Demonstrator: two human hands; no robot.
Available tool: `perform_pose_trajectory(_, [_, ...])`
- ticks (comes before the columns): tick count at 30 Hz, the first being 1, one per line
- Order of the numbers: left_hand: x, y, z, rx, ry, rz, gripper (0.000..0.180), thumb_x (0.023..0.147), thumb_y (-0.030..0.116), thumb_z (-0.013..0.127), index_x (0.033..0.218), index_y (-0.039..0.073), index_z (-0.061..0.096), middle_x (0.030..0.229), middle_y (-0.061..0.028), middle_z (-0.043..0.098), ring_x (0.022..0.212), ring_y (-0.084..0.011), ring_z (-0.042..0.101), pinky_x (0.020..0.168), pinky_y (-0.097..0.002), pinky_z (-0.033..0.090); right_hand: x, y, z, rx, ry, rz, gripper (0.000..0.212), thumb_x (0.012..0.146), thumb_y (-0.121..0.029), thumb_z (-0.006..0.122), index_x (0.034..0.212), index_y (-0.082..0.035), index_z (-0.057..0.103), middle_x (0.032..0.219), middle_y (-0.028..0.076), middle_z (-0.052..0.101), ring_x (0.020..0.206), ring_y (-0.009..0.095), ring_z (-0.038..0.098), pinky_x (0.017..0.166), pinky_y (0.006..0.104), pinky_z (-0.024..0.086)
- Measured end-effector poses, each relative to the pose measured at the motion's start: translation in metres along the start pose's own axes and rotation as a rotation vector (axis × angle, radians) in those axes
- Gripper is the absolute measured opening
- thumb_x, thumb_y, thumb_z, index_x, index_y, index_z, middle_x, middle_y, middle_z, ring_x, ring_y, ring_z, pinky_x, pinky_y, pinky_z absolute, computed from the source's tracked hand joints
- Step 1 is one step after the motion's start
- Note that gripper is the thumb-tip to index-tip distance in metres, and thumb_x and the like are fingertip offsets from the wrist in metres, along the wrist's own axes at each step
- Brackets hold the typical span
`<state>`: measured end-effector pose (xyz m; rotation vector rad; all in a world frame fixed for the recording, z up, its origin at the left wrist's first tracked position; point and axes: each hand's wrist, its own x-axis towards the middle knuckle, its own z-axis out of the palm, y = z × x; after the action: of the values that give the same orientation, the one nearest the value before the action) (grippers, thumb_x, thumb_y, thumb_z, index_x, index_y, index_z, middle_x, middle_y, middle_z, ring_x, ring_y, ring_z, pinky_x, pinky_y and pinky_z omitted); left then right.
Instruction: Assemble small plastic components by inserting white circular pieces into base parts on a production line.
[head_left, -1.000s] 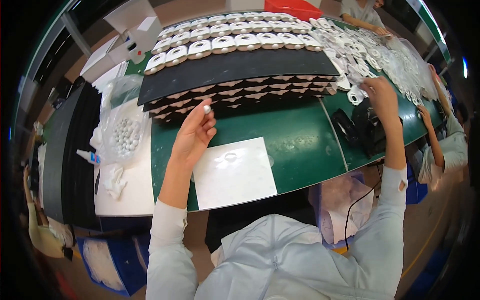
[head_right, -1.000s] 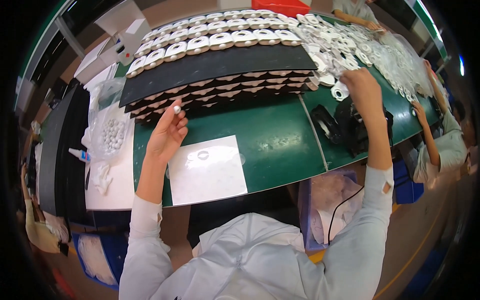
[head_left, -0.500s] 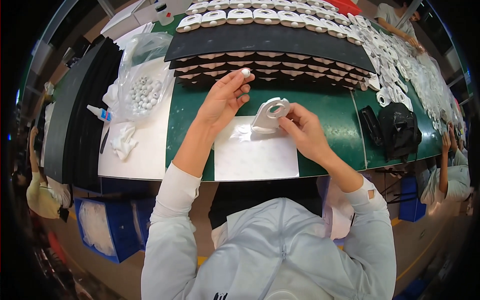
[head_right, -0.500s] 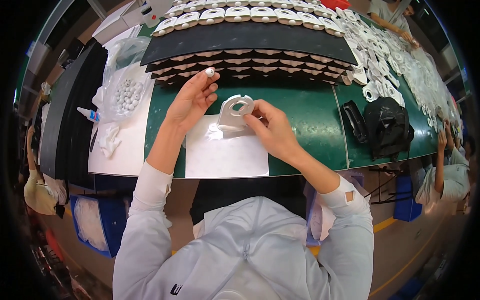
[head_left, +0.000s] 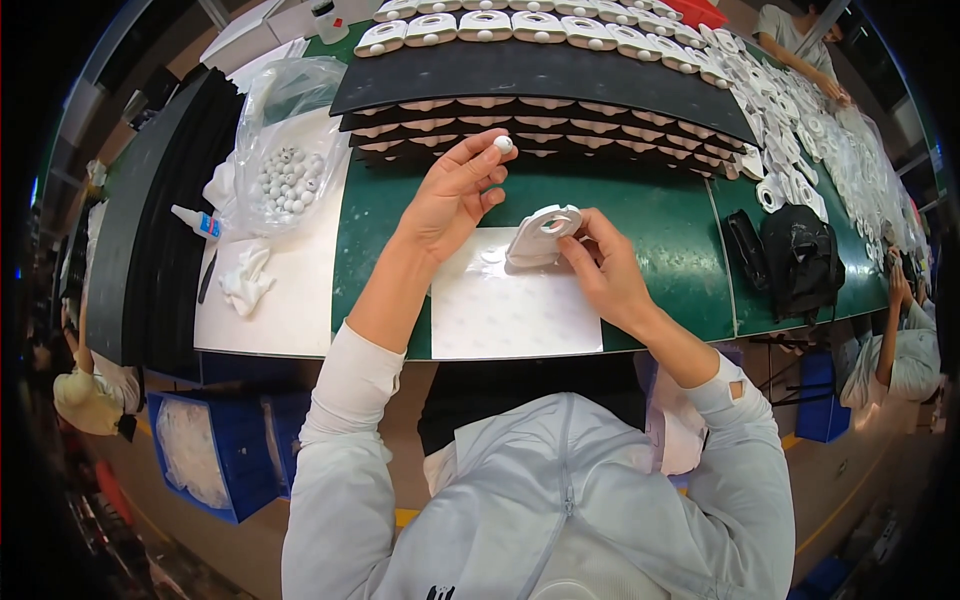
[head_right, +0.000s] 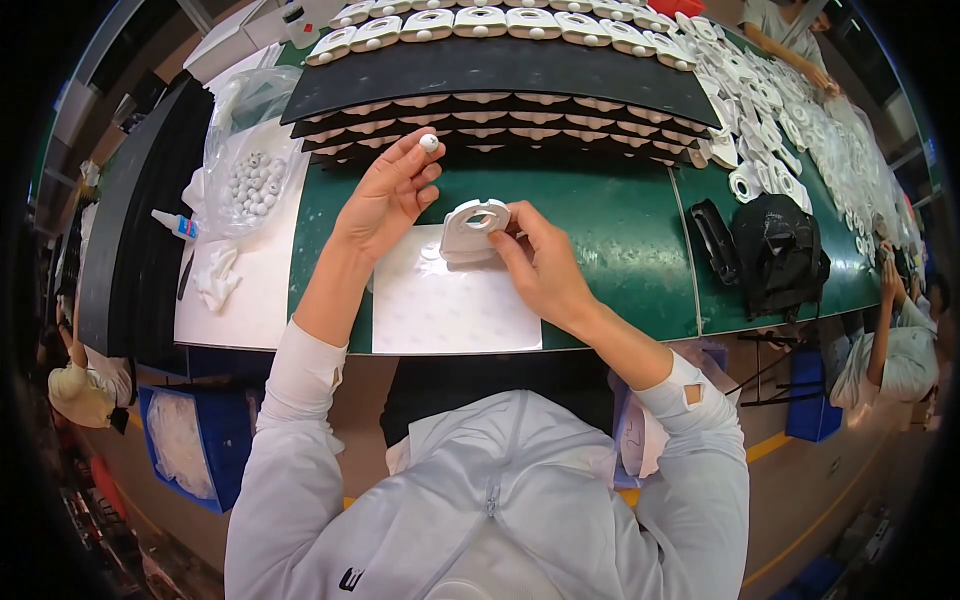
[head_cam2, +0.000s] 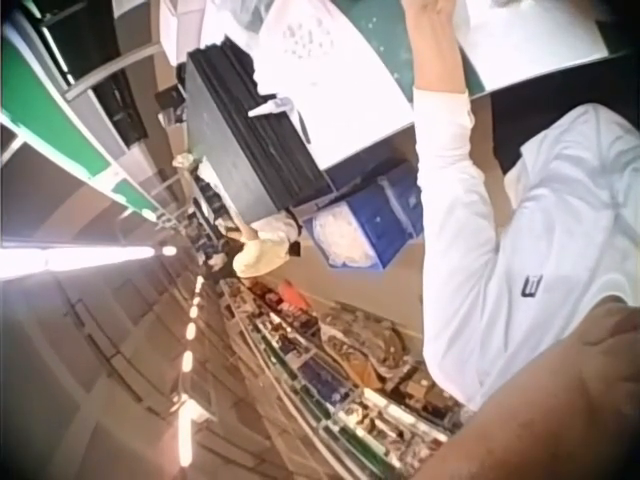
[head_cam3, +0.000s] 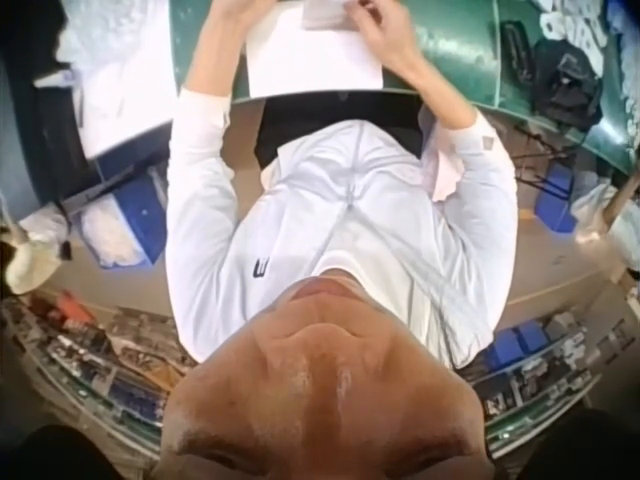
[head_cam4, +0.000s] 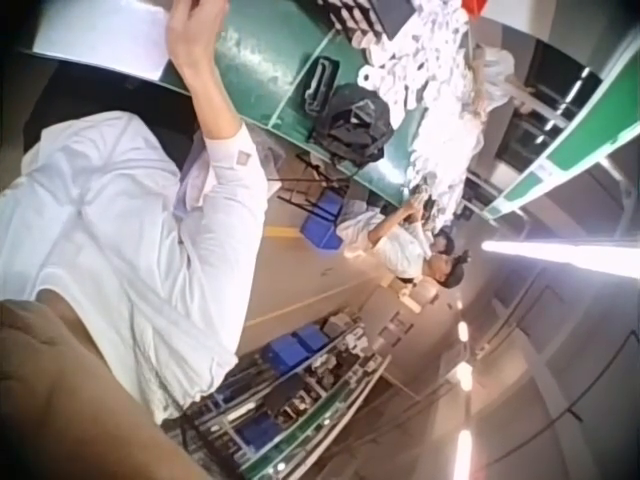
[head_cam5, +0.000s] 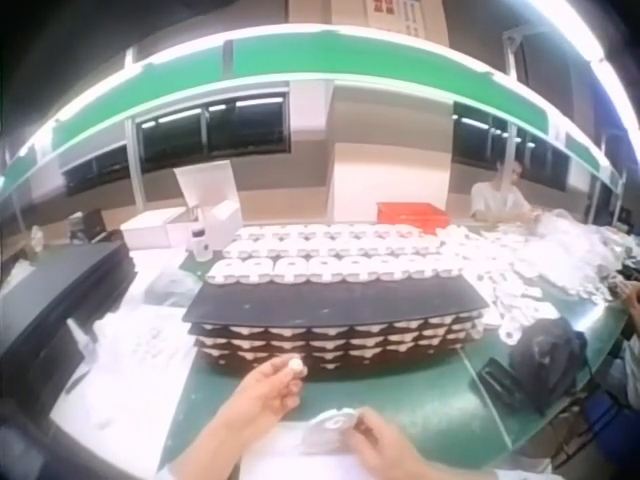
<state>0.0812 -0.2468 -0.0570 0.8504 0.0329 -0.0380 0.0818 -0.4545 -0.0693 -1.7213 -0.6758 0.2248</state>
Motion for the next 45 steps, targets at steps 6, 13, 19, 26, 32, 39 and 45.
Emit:
perform_pose_trajectory(6, [-0.001, 0.000, 0.002, -0.006, -0.023, 0.001, 0.027, 0.082, 0.012, 0.060, 0.109, 0.008, 0.056, 0.097, -0.0025, 0.060, 0.072, -0.0038, 0.052, 0.059, -0.0189, 0.042, -0.001, -0.003, 0.003, -0.290, -0.025, -0.226, 0.010, 0.085, -0.003, 0.051, 0.095, -0.001, 0.051, 0.081, 0.002, 0.053, 0.069, 0.007, 0.049, 0.058, 0.0225, 0.040])
perform_pose_trajectory(13, [-0.002, -0.002, 0.005, 0.055, -0.081, -0.004, 0.026, 0.084, 0.014, 0.058, 0.109, 0.006, 0.056, 0.096, -0.0028, 0.060, 0.072, -0.0035, 0.050, 0.060, -0.0186, 0.041, 0.000, 0.003, 0.003, -0.102, -0.033, -0.087, 0.014, 0.086, -0.005, 0.052, 0.100, -0.002, 0.049, 0.083, 0.002, 0.055, 0.072, 0.012, 0.052, 0.062, 0.0226, 0.042])
perform_pose_trajectory(19, [-0.005, -0.004, 0.014, 0.247, -0.103, 0.020, 0.022, 0.081, 0.012, 0.062, 0.102, 0.005, 0.058, 0.091, -0.0027, 0.062, 0.069, -0.0040, 0.048, 0.059, -0.0183, 0.038, 0.015, 0.006, -0.013, 0.763, 0.080, 0.137, 0.017, 0.092, -0.015, 0.045, 0.107, -0.007, 0.048, 0.102, 0.004, 0.053, 0.096, 0.013, 0.051, 0.084, 0.0293, 0.043])
perform_pose_trajectory(26, [-0.009, -0.006, 0.018, 0.412, -0.123, -0.034, 0.017, 0.078, 0.008, 0.063, 0.094, 0.005, 0.059, 0.082, -0.0018, 0.060, 0.065, -0.0056, 0.045, 0.058, -0.0186, 0.036, 0.015, 0.005, -0.017, 0.898, 0.079, 0.166, 0.019, 0.092, -0.018, 0.046, 0.108, -0.009, 0.048, 0.105, 0.004, 0.054, 0.099, 0.014, 0.051, 0.087, 0.0297, 0.042])
perform_pose_trajectory(32, [-0.009, -0.006, 0.021, 0.444, -0.133, -0.081, 0.014, 0.078, 0.010, 0.064, 0.090, 0.004, 0.061, 0.079, -0.0015, 0.060, 0.063, -0.0048, 0.042, 0.057, -0.0182, 0.034, 0.016, 0.006, -0.016, 0.893, 0.058, 0.118, 0.019, 0.092, -0.017, 0.045, 0.109, -0.010, 0.047, 0.105, 0.003, 0.053, 0.100, 0.014, 0.051, 0.087, 0.0294, 0.043])
perform_pose_trajectory(39, [-0.009, -0.009, 0.020, 0.348, -0.141, -0.102, 0.015, 0.077, 0.013, 0.066, 0.088, 0.003, 0.062, 0.077, -0.0034, 0.062, 0.060, -0.0051, 0.043, 0.054, -0.0180, 0.034, 0.015, 0.008, -0.017, 0.874, 0.048, 0.096, 0.019, 0.092, -0.015, 0.045, 0.110, -0.011, 0.047, 0.106, 0.004, 0.052, 0.101, 0.015, 0.051, 0.088, 0.0298, 0.043])
perform_pose_trajectory(45, [-0.008, -0.009, 0.020, 0.360, -0.138, -0.124, 0.011, 0.078, 0.012, 0.065, 0.085, 0.005, 0.060, 0.076, -0.0029, 0.060, 0.063, -0.0043, 0.045, 0.057, -0.0171, 0.036, 0.016, 0.007, -0.017, 0.852, 0.048, 0.079, 0.019, 0.092, -0.015, 0.044, 0.110, -0.010, 0.046, 0.105, 0.004, 0.052, 0.100, 0.015, 0.051, 0.088, 0.0310, 0.043])
